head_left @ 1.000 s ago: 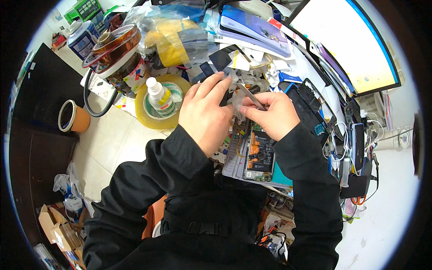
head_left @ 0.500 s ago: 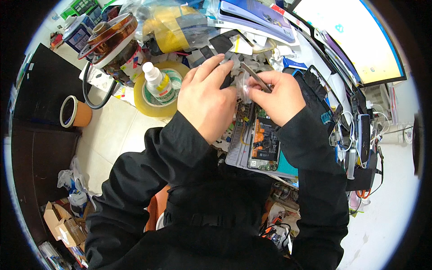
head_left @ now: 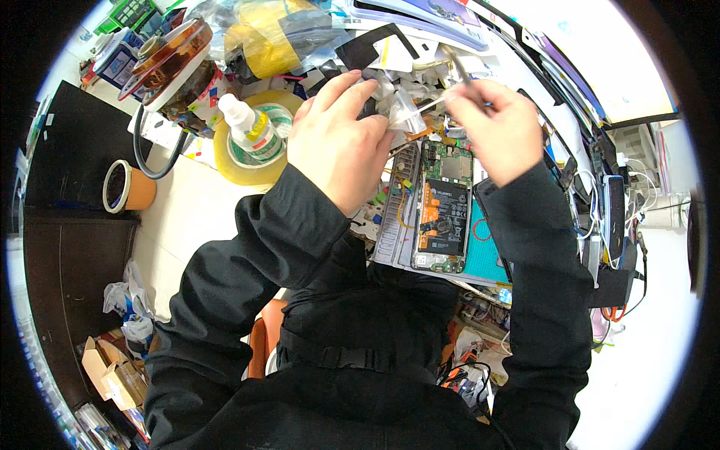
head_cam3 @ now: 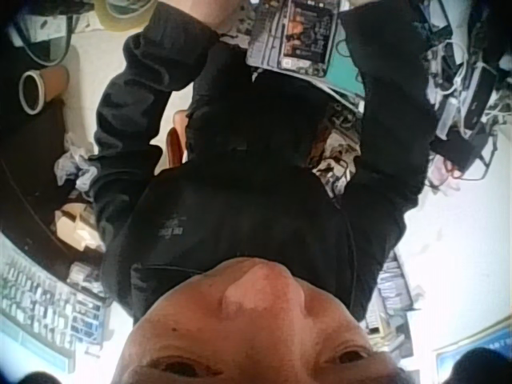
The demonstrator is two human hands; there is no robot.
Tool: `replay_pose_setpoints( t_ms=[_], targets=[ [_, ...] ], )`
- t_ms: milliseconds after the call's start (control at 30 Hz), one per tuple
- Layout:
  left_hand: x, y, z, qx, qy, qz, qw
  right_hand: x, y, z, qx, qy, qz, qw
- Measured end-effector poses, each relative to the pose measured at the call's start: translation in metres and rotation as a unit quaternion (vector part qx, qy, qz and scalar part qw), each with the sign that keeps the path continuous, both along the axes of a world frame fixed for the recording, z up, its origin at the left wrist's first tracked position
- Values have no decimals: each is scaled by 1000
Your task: The person cleans a small electronic component with a brush, then uses a cotton swab to clean the motherboard of a disassembled Huawei smartphone. They apply a liquid from a bottle to the swab and continue cleaning the board, then connect a cable to the device.
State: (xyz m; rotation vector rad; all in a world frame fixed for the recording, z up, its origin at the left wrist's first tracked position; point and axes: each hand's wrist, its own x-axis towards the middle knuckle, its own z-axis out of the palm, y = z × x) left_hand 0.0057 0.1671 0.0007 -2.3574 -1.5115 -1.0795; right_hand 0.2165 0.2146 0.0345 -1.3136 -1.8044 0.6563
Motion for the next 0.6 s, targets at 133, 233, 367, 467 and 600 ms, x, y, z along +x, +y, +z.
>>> replay_pose_setpoints(
  t_ms=[133,233,367,467,600],
  targets=[
    [1,-16,18,-77,38,-8,996,17,-26,29,-37,74,-69,994],
    [2,-53,35,-95,-81,-106,987,26,-80,53,-74,-5,-54,996],
    [17,-107,38,-273,-272,-271,882,22,-155,47,-53,-87,88,991],
    [22,-133,25,-392,-312,-244,831,27,-188,34,-77,-109,122,984],
    [28,-145,5,-443,-392,-244,768,37,-207,17,-51,-143,167,974]
  ],
)
